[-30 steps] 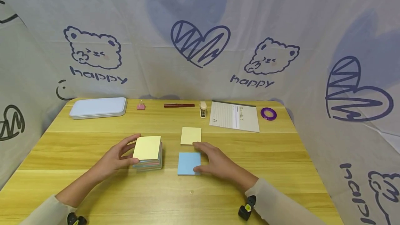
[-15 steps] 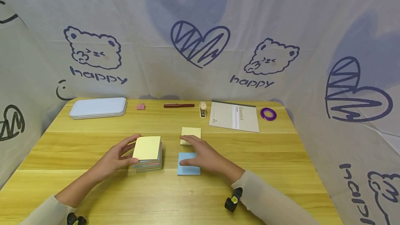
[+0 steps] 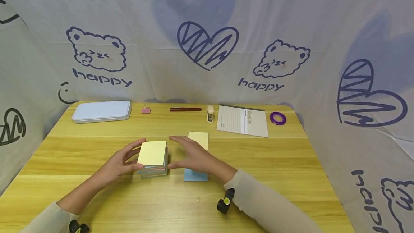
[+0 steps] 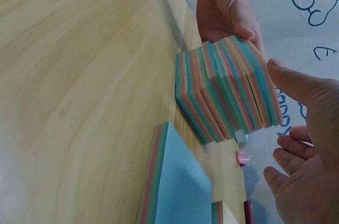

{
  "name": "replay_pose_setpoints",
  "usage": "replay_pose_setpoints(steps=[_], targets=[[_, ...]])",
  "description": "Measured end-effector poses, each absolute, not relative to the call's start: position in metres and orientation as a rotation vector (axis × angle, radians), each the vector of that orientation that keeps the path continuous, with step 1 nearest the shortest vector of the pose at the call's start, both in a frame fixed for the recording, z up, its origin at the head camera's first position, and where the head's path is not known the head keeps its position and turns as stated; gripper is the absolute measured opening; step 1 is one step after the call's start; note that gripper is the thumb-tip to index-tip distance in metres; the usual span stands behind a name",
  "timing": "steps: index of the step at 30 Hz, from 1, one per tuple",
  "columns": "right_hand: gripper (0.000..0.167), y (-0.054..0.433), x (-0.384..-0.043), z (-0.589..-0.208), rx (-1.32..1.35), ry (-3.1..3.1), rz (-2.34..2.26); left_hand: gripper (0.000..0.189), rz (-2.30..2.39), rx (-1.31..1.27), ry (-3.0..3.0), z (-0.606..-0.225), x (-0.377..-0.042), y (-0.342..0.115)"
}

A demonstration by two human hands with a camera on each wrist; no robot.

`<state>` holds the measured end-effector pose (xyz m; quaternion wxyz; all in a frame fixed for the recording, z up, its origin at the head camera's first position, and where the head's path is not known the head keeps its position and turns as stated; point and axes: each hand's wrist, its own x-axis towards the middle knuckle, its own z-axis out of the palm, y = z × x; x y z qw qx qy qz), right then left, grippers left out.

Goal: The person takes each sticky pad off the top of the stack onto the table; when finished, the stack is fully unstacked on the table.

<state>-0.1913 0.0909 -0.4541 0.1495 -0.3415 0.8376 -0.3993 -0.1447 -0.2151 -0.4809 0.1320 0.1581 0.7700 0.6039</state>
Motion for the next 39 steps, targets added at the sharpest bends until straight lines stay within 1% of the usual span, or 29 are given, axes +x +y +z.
replay_pose_setpoints(steps=[10,18,26,39], targets=[[0.096,0.07,-0.191,-0.453,-1.022,2.384,-1.133,0.086,1.753,0.47,2.221,-0.48,-0.144,-0.216],[0.093,0.064,-0.189,-0.453,-1.027,2.38,-1.139,0.086,1.751,0.484,2.216,-0.482,-0.145,-0.216],[0.089,0.063,-0.19,-0.455,-1.048,2.386,-1.16,0.097,1.714,0.48,2.253,-0.482,-0.144,-0.215],[0.085,0.067,-0.19,-0.453,-1.048,2.344,-1.209,0.093,1.698,0.494,2.281,-0.483,-0.144,-0.213]])
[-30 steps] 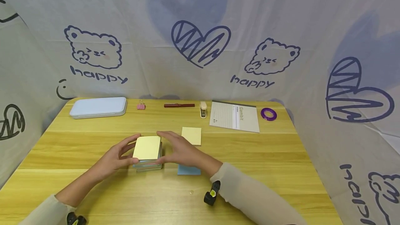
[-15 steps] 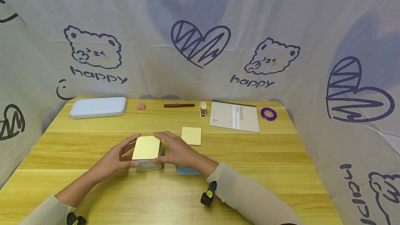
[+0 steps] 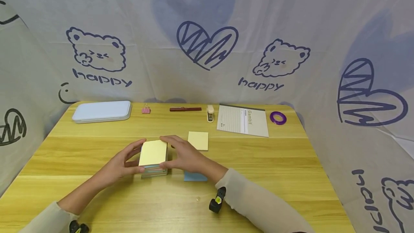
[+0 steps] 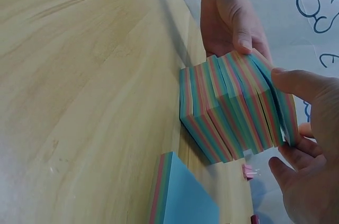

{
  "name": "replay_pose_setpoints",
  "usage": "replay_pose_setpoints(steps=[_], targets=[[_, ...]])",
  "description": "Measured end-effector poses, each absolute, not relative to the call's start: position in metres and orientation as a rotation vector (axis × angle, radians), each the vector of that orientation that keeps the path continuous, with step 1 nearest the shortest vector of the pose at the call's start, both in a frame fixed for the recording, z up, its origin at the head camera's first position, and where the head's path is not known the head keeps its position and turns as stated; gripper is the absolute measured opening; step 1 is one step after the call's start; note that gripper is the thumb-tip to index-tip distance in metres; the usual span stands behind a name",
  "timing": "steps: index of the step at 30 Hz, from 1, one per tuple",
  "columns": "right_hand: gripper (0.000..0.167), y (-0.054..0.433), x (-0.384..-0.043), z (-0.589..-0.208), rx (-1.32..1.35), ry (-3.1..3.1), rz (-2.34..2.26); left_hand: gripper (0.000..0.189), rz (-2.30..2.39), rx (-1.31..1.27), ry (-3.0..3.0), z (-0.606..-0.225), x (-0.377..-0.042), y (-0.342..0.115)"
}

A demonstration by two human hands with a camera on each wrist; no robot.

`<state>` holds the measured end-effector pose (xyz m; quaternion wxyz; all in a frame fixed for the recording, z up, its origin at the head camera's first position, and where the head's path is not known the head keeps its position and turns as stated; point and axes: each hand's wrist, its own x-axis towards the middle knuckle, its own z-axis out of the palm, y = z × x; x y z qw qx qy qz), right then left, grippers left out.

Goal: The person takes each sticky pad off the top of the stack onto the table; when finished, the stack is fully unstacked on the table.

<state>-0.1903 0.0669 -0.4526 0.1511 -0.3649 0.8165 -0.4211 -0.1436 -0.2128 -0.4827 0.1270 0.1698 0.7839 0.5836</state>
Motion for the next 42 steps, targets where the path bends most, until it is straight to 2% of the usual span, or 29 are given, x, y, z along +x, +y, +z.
replay_pose_setpoints(steps=[16,30,42], targets=[[0.083,0.106,-0.192,-0.452,-0.986,2.367,-1.326,0.089,1.725,0.48,2.242,-0.483,-0.143,-0.212],[0.086,0.168,-0.191,-0.454,-0.806,2.377,-1.471,0.09,1.72,0.482,2.234,-0.482,-0.143,-0.213],[0.087,0.226,-0.199,-0.473,-0.663,2.465,-1.475,0.089,1.702,0.472,2.231,-0.481,-0.141,-0.213]])
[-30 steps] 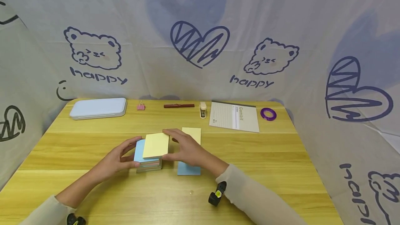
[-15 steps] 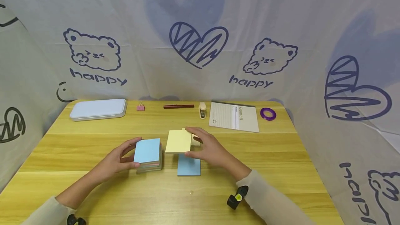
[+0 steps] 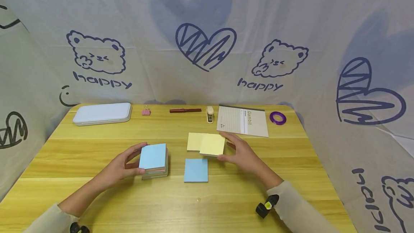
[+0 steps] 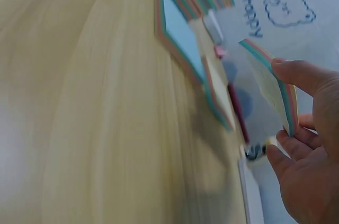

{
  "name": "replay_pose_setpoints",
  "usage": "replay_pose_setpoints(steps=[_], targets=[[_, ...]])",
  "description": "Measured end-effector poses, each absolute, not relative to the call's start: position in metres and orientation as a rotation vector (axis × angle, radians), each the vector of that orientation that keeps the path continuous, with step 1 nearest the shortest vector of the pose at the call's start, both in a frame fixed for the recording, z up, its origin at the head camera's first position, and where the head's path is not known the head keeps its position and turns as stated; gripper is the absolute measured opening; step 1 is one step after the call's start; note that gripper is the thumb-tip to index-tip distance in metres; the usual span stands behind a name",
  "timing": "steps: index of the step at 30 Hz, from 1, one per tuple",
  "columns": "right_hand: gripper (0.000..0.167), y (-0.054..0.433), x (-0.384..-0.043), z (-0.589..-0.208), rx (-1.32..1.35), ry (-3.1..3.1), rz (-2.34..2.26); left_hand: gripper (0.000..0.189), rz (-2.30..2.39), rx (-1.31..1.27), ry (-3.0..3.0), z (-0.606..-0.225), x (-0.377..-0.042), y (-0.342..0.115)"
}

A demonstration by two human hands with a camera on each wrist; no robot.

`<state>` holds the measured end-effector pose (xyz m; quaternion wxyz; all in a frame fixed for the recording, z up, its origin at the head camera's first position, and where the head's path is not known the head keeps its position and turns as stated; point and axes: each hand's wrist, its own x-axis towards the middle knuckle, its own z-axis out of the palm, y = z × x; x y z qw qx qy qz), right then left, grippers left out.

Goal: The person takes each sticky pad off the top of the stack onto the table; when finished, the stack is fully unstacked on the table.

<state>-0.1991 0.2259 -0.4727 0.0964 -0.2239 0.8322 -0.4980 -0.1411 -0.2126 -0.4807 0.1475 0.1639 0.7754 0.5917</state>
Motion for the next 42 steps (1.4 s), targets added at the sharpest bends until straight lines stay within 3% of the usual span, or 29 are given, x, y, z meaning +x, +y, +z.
replay_pose_setpoints(steps=[15,42], targets=[[0.088,0.266,-0.223,-0.495,-0.538,2.592,-1.264,0.09,1.678,0.446,2.219,-0.479,-0.14,-0.213],[0.087,0.257,-0.228,-0.483,-0.598,2.663,-1.048,0.09,1.698,0.475,2.223,-0.481,-0.141,-0.213]])
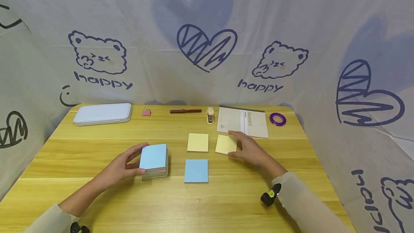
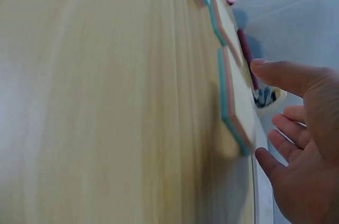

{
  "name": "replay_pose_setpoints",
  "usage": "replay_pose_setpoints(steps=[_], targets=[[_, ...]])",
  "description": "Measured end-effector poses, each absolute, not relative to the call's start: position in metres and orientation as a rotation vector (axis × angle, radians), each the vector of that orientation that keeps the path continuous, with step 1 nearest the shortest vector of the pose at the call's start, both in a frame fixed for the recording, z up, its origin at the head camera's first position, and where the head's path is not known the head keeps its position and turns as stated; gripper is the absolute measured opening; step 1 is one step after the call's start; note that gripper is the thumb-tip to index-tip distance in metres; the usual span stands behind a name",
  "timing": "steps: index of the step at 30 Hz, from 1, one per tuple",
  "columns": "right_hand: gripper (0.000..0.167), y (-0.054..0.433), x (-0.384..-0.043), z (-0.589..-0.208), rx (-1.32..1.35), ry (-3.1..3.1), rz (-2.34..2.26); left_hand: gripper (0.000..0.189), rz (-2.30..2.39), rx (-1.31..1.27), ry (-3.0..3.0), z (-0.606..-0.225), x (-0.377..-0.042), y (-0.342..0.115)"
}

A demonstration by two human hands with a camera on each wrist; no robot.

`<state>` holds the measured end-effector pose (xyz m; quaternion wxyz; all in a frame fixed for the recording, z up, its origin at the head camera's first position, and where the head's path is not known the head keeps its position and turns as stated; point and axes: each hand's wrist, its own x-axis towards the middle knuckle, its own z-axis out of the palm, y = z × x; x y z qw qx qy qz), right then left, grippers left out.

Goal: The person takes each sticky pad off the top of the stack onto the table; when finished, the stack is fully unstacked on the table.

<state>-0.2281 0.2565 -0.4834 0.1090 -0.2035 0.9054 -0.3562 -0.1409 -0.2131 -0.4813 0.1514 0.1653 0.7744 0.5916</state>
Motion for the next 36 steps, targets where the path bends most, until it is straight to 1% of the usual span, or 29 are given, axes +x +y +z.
replay_pose_setpoints(steps=[15,27,36], targets=[[0.083,0.202,-0.216,-0.469,-0.79,2.47,-1.235,0.09,1.686,0.483,2.239,-0.482,-0.14,-0.213],[0.085,0.148,-0.207,-0.468,-0.917,2.333,-1.232,0.095,1.65,0.497,2.265,-0.48,-0.139,-0.212],[0.086,0.117,-0.198,-0.47,-0.932,2.235,-1.282,0.096,1.609,0.471,2.31,-0.479,-0.139,-0.212]])
